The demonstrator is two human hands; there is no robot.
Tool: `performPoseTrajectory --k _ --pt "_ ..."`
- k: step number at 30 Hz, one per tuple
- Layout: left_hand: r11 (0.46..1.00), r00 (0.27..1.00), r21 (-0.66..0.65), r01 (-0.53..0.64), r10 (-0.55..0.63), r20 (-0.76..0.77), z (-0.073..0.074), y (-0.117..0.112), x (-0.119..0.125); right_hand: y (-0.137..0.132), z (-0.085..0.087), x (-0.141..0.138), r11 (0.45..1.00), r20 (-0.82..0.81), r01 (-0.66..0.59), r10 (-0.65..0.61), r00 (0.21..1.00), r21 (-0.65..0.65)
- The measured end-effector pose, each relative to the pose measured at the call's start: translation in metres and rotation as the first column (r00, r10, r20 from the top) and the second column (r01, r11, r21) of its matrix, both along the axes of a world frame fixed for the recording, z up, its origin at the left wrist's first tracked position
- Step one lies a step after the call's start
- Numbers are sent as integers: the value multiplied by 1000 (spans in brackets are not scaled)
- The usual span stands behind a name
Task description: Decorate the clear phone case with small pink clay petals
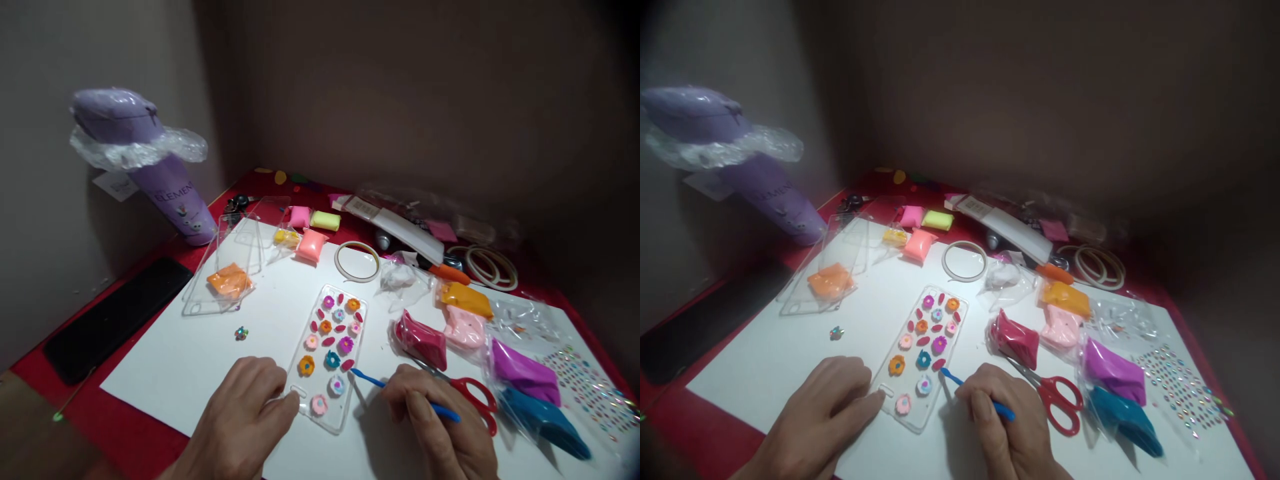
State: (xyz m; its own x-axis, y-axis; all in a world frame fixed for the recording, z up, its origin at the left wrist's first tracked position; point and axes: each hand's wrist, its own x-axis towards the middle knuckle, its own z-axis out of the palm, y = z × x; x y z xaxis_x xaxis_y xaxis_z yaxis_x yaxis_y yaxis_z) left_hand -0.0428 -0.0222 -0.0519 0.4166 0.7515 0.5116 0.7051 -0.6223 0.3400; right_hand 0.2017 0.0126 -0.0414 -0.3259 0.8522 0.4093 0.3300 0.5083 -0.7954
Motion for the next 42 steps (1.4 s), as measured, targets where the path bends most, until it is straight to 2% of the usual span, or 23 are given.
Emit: performPoseTrajectory --k 5,10,14,21,28,35,42 --pt "1000 1000 -1 2 -2 15 -2 -2 1 -1 -1 0 999 -7 30 -30 1000 -23" --pt "999 999 -41 21 -20 26 -4 -2 -1 -2 -5 3 993 -36 24 -29 999 -118" --pt "998 999 -67 14 -12 32 -4 -2 -2 -1 -5 4 992 -62 -11 3 998 -128" --pt "998 1000 -60 13 -11 21 -6 -2 -2 1 -8 5 989 -63 14 -23 998 -146" --pt "990 999 -141 8 -1 46 -6 -2 -3 -2 -5 0 948 -201 129 -192 961 -290" --pt "998 999 -70 3 -1 34 -5 -3 -2 -2 -3 -5 936 -216 159 -234 948 -315" --pt "997 1000 -79 5 -3 28 -5 -2 -1 -2 -5 -3 940 -216 148 -220 951 -306"
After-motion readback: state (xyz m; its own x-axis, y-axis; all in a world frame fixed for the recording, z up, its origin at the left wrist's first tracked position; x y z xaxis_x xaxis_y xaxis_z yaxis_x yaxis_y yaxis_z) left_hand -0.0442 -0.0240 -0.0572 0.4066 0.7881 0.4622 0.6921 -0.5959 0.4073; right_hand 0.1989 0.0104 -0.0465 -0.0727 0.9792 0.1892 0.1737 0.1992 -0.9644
